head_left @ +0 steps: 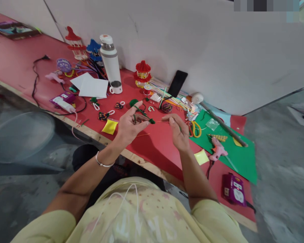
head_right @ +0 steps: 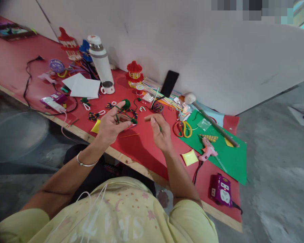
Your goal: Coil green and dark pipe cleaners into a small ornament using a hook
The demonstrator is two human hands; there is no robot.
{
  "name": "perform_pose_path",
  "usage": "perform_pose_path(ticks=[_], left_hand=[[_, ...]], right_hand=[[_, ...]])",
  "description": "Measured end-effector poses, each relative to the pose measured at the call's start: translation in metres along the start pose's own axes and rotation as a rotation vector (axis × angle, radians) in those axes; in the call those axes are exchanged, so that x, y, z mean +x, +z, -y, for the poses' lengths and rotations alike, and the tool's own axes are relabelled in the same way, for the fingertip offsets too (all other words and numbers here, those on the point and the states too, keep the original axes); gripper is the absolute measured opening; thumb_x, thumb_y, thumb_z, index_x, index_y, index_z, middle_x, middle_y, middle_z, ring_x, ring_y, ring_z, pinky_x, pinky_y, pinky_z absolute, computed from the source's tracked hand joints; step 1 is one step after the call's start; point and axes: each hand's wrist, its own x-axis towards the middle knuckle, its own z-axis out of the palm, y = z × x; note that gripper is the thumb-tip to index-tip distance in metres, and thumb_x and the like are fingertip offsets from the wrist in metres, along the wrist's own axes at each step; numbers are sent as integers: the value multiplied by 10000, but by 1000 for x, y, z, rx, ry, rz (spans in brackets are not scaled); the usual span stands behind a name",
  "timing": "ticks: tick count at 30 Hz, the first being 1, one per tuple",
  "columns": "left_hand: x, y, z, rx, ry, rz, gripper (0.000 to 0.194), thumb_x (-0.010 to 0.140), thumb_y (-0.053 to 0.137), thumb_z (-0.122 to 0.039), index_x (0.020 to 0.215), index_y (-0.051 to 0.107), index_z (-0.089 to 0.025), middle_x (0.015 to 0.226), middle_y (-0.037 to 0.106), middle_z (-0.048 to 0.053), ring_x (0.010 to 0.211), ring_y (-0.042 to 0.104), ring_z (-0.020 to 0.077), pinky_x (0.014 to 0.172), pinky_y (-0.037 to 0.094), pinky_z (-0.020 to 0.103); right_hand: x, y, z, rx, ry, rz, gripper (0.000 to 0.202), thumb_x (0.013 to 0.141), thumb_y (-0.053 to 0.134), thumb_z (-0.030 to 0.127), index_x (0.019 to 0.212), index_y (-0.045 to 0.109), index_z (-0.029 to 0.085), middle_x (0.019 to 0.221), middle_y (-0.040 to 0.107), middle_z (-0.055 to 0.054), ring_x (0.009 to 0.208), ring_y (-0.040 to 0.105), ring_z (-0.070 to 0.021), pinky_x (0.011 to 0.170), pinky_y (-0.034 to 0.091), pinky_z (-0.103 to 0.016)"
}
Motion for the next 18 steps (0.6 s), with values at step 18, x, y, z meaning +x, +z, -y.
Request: perform_pose_path(ticks=[18], left_hand=[[-6,8,2,-32,-46,134,1202,671,968,-241,1705,356,-247,766,769,3,615,626,129,570,450,218]], right_hand=[[-7,12,6,-109,52,115,322,878,821,503,1076,838,249,804,679,-2,668,500,-123,652,418,-308]])
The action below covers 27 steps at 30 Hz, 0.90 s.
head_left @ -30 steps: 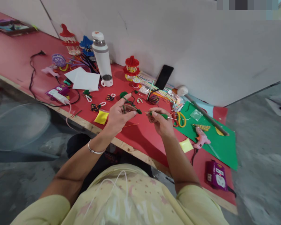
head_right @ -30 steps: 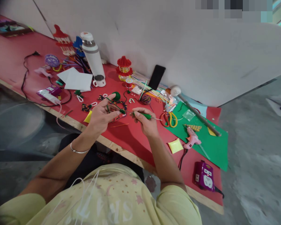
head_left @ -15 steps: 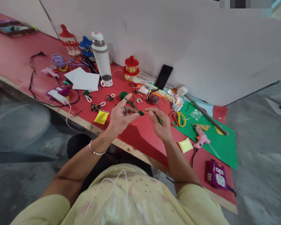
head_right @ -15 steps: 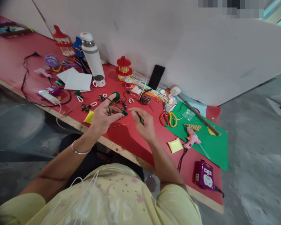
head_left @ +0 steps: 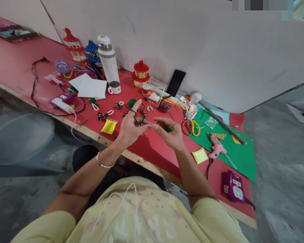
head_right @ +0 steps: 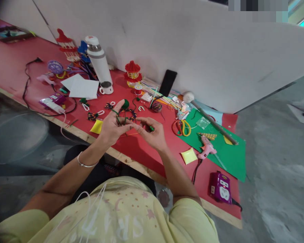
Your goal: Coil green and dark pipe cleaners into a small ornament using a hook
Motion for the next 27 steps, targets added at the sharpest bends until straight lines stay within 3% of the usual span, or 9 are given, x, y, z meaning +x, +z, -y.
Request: perform_pose_path(ticks=[5,7,10,12,14,17,20,24,27], left_hand=[[0,-2,4,147,55,124,1127,714,927,-243,1699,380,-236,705,743,-25,530,533,99,514,375,206],[-1,-4,1,157,54,241,1120,740,912,-253,1712,355,-221,731,769,-4,510,506,87,501,351,204],[-4,-6,-4,185,77,371,1090,770,898,-235,1714,354,-207,775,797,26,473,441,56,475,298,192],[-5,-6,-5,193,99,421,1047,782,890,-213,1702,390,-217,781,797,33,513,524,72,491,332,178],[-6,-6,-5,178,94,447,1019,775,891,-190,1684,432,-232,780,791,33,632,665,122,566,443,177],[-7,-6,-2,152,38,443,1019,739,906,-160,1660,478,-242,806,791,44,770,769,186,698,569,222],[-8,-8,-1,133,1,408,1012,700,926,-142,1628,529,-226,799,784,58,765,775,205,677,580,232],[-6,-14,1,108,60,339,906,696,948,-163,1545,635,-227,839,796,59,494,507,63,471,381,178],[-3,-14,6,31,99,180,747,725,956,-244,1437,730,-250,1012,800,72,499,405,26,457,324,196]], right_hand=[[1,-1,0,-1,12,0,310,927,743,474,1085,841,225,840,678,-23,718,525,-130,655,414,-292],[4,-2,-5,84,94,20,328,924,729,478,1107,838,228,867,689,-23,706,519,-120,624,396,-274],[8,-2,-12,264,311,123,430,879,746,565,1082,832,196,733,635,17,543,358,-74,501,247,-260],[9,-1,-14,352,407,209,485,850,758,630,993,827,172,591,530,59,484,262,-60,475,160,-268],[9,0,-12,373,407,269,470,820,804,627,921,813,169,550,506,70,478,278,-56,479,161,-267],[8,2,-7,357,349,291,417,771,879,567,891,798,176,657,642,37,509,374,-52,495,233,-257],[8,4,-5,383,348,226,434,705,928,557,869,777,185,668,651,43,500,388,-52,486,259,-256],[9,8,-7,384,296,3,454,675,940,582,844,755,203,628,589,61,513,379,-63,494,288,-260],[7,11,-8,306,202,-116,418,710,924,575,834,759,211,668,607,41,571,423,-85,538,342,-270]])
